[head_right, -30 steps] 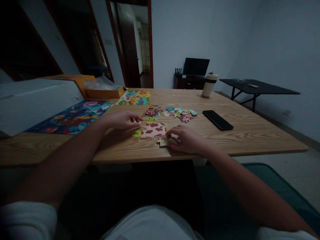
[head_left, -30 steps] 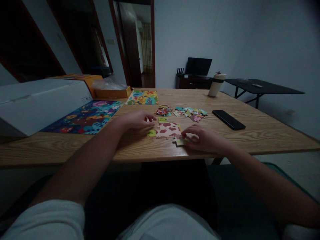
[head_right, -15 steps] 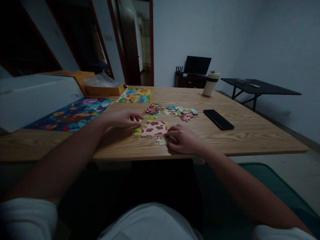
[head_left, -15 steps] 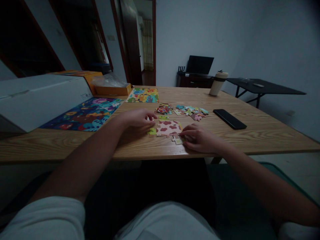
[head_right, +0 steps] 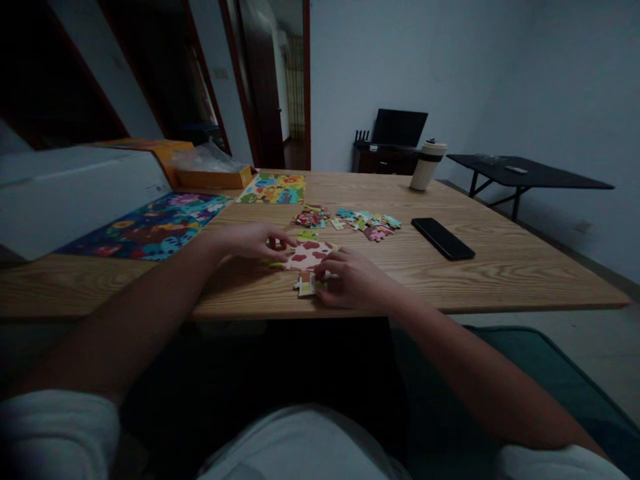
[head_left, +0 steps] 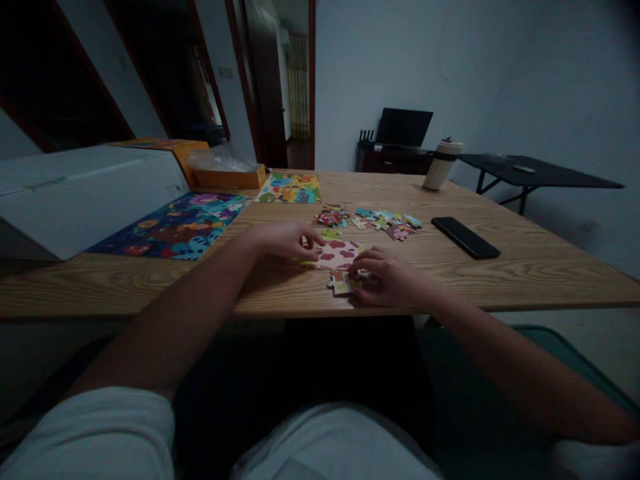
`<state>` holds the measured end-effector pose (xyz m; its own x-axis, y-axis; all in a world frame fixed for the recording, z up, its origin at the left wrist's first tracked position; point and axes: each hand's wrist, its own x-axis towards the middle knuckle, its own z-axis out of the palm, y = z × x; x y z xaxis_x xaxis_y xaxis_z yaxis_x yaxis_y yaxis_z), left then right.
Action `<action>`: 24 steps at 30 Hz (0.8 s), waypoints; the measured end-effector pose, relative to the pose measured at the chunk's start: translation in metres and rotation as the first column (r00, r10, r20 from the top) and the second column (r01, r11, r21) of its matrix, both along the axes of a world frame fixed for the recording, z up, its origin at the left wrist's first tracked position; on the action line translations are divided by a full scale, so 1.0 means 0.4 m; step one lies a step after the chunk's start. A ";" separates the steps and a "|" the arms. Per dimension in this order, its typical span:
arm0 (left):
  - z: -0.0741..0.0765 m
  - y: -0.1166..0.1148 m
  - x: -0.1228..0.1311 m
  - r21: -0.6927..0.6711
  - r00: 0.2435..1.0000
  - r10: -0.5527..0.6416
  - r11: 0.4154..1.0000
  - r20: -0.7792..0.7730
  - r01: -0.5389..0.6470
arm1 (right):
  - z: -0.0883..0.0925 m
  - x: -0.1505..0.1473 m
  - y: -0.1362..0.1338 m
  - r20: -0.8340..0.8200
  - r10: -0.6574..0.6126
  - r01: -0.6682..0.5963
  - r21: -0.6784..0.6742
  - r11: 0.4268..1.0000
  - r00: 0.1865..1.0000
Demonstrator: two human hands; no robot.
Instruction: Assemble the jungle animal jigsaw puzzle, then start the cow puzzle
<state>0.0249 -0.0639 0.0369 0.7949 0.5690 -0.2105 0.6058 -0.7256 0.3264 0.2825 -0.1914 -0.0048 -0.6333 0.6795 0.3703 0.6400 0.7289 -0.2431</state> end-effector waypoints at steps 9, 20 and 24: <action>-0.007 -0.032 0.026 -0.021 0.999 -0.051 0.998 0.002 0.051 | -0.015 -0.035 0.006 0.011 0.022 -0.022 0.021 1.000 1.000; -0.007 -0.063 0.044 0.035 0.998 -0.051 0.998 0.021 0.050 | -0.005 -0.040 0.001 0.027 0.047 -0.048 0.037 0.998 0.999; 0.000 -0.076 0.048 0.055 0.999 -0.035 0.998 -0.001 0.035 | -0.022 -0.037 0.001 -0.009 -0.012 0.012 0.044 0.999 1.000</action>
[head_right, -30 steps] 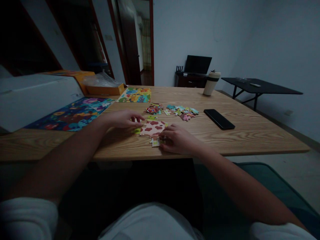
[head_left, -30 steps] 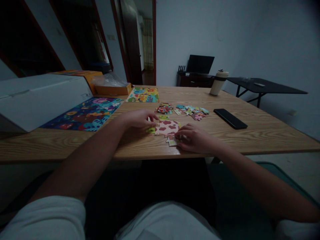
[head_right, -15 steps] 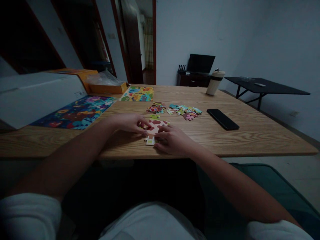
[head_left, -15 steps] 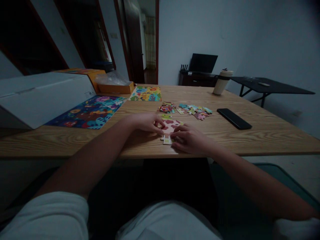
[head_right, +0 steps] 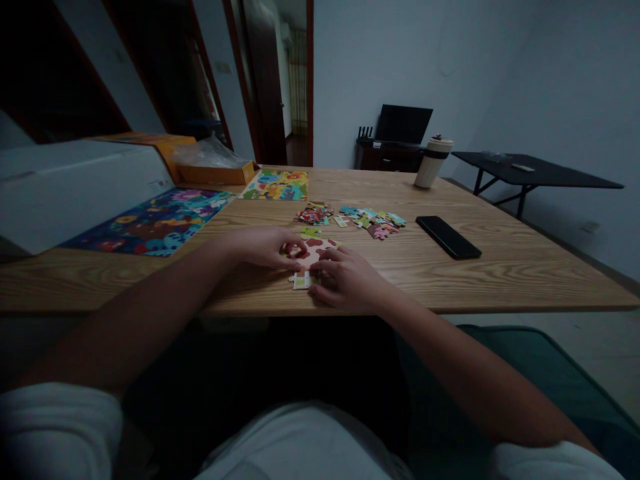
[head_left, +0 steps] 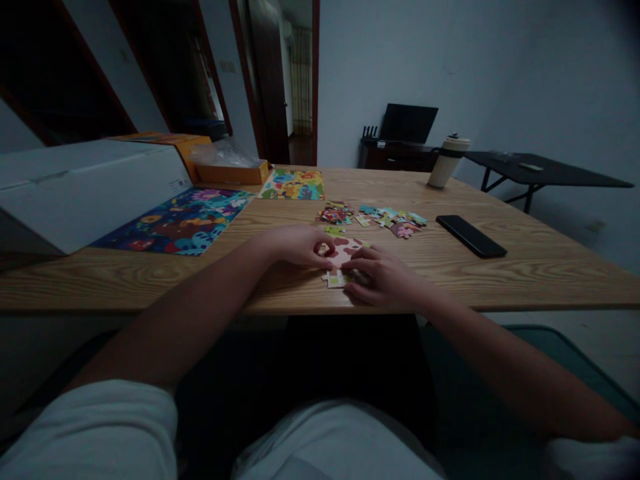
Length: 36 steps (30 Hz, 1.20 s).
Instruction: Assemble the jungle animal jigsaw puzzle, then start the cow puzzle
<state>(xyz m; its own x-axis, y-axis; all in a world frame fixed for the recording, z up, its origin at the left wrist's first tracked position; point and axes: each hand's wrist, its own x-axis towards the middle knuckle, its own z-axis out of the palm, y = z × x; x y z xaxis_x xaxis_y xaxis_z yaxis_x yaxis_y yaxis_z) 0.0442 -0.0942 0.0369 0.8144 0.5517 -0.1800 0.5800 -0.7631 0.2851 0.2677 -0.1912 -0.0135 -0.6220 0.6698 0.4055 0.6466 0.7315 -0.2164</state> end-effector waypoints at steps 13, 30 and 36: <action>-0.007 0.008 -0.002 0.007 1.000 -0.026 1.000 0.005 0.026 | 0.003 -0.024 -0.005 -0.019 -0.048 0.047 -0.028 0.998 0.999; -0.008 0.017 -0.002 0.014 0.999 0.002 1.000 0.037 -0.002 | 0.144 0.140 0.227 -0.225 -0.430 0.403 -0.156 0.902 0.874; -0.007 0.176 -0.123 0.187 0.901 0.383 0.888 0.204 -0.420 | 0.035 0.197 0.328 -0.199 -0.637 0.595 -0.234 0.769 0.745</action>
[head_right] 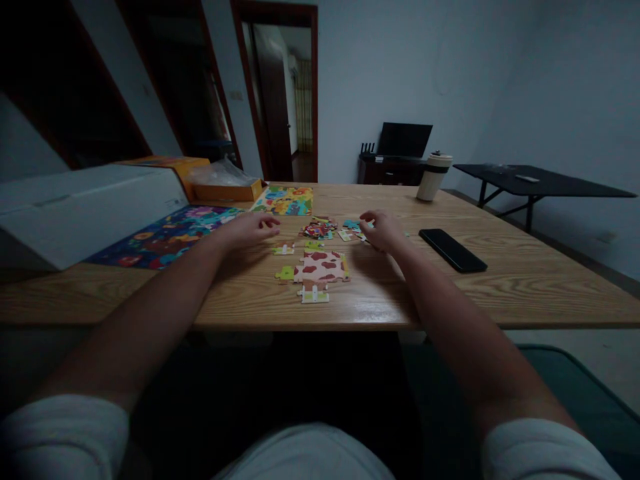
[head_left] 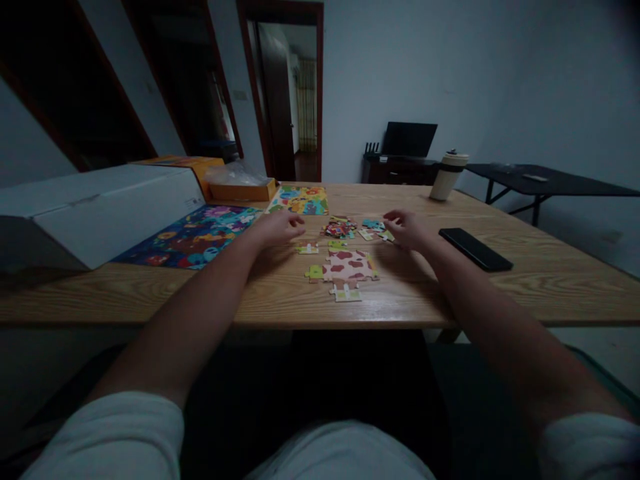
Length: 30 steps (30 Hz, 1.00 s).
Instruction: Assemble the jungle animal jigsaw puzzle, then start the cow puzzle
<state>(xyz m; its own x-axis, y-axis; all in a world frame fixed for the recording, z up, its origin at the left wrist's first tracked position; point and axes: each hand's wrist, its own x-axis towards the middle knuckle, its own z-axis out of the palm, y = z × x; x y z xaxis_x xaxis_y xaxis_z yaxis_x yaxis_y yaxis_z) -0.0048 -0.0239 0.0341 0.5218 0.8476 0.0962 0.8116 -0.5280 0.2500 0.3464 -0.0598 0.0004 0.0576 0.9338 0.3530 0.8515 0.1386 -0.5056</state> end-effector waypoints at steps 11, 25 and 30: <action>-0.032 0.031 -0.018 -0.207 0.990 -0.086 0.976 -0.108 0.062 | -0.044 0.066 0.009 -0.155 -0.102 0.065 -0.229 0.971 0.983; -0.012 -0.007 0.000 -0.311 0.991 -0.087 0.943 0.103 0.115 | -0.070 0.054 0.021 -0.034 0.058 -0.063 -0.174 0.983 0.998; 0.025 -0.074 0.030 -0.457 0.955 -0.251 0.839 0.158 0.296 | -0.071 0.053 0.024 -0.016 0.067 -0.068 -0.189 0.980 0.998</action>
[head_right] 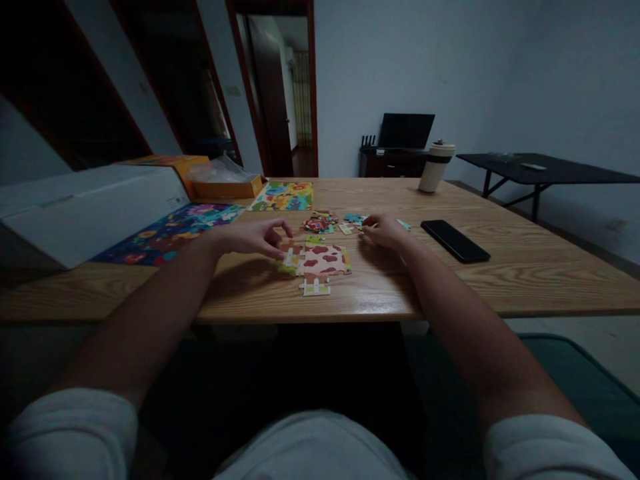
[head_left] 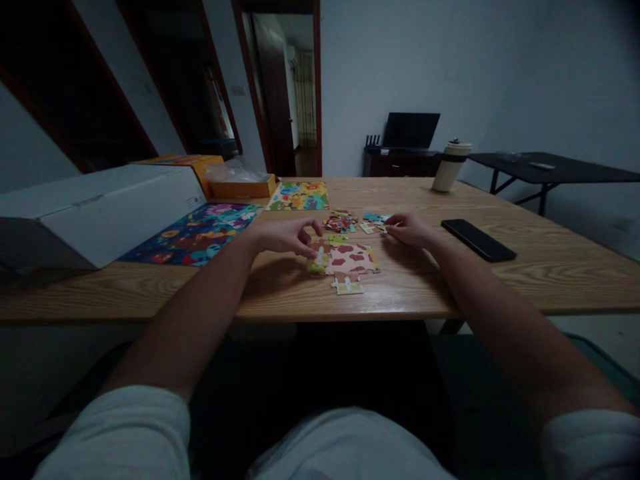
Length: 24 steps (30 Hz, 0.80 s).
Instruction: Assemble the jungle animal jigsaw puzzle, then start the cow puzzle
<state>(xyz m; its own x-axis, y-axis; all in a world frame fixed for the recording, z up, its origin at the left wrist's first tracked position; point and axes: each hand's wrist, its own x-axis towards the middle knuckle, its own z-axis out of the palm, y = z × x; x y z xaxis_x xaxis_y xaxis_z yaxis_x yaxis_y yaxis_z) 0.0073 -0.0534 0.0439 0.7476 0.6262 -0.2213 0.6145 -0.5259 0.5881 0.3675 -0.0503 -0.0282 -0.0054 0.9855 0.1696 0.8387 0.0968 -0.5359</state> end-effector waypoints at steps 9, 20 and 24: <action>0.018 -0.162 0.044 0.149 0.996 -0.011 0.989 -0.086 0.024 | 0.004 0.002 -0.005 0.046 0.026 -0.026 -0.011 1.000 0.999; -0.062 -0.256 0.018 0.399 0.995 0.076 0.916 -0.065 -0.044 | 0.014 -0.012 -0.018 0.048 0.039 -0.037 -0.033 0.999 0.998; -0.063 -0.264 0.015 0.493 0.991 0.045 0.870 -0.124 0.022 | 0.018 -0.014 -0.024 0.043 0.054 -0.053 -0.027 0.998 0.998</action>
<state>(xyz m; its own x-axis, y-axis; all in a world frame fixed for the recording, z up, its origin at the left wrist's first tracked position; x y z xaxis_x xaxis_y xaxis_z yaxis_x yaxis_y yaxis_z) 0.0134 -0.1589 0.0185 0.7262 0.6870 0.0258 0.6738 -0.7188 0.1714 0.3619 -0.0598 -0.0208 -0.0650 0.9876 0.1426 0.8551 0.1288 -0.5021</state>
